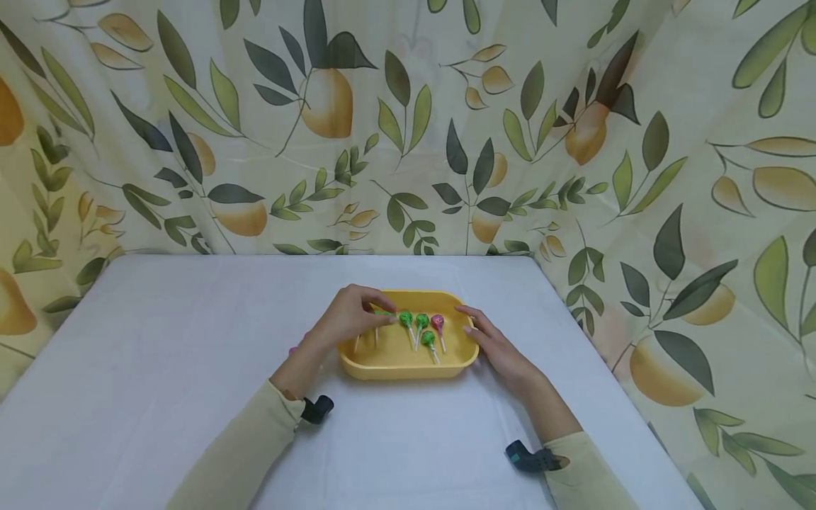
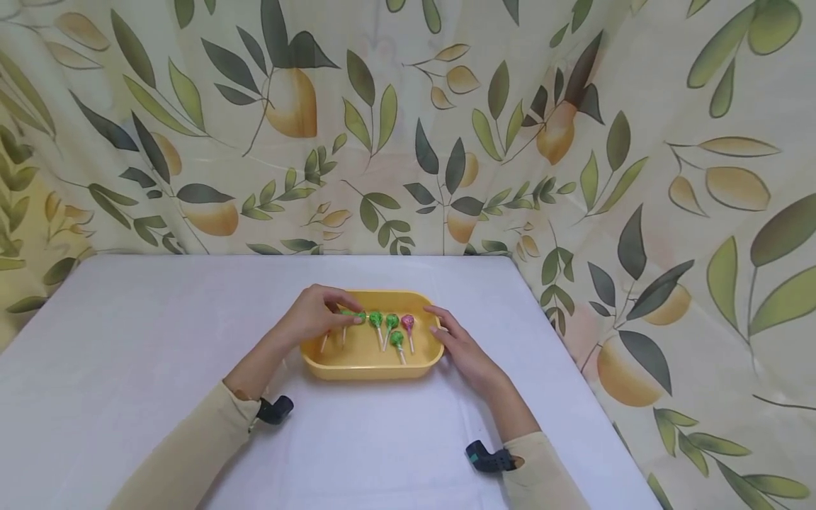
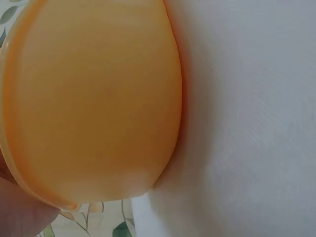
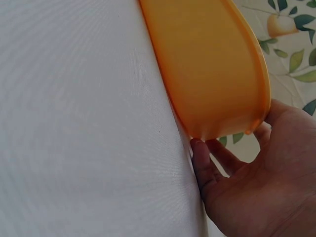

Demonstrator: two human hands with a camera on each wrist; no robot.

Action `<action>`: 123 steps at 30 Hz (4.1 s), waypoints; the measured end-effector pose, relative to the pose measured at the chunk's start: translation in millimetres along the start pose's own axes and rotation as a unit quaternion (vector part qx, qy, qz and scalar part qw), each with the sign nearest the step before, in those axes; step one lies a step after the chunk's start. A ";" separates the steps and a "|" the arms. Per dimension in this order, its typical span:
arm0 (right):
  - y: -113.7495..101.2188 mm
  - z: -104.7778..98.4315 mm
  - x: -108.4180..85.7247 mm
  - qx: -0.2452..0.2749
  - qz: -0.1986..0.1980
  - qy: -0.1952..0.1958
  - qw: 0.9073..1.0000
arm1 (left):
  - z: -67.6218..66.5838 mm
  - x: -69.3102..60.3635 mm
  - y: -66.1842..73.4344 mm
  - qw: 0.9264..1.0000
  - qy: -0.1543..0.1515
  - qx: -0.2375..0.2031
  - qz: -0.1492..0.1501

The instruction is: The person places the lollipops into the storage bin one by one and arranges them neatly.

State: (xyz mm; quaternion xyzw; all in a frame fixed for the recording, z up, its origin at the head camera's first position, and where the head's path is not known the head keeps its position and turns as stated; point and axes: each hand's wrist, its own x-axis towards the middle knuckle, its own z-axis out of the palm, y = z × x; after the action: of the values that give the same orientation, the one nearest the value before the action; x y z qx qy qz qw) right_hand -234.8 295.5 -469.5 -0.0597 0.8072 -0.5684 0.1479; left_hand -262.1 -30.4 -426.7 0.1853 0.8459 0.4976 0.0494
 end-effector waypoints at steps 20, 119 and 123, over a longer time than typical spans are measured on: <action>-2.2 0.6 -1.7 -0.008 -0.001 0.000 1.000 | -13.2 -17.6 -13.7 0.999 0.023 -0.022 0.016; -2.5 0.2 0.2 -0.017 0.007 0.003 1.000 | -99.5 -90.5 -92.1 0.993 -0.064 0.038 -0.089; -2.8 0.5 -0.1 -0.017 0.006 0.003 1.000 | -99.3 -91.4 -91.0 0.994 -0.065 0.035 -0.083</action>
State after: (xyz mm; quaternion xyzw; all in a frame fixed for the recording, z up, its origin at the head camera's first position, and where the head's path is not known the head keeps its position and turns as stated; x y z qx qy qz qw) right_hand -234.7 294.1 -467.1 -0.0557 0.8173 -0.5540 0.1484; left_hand -228.1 -185.0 -464.5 0.1479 0.8704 0.4487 0.1385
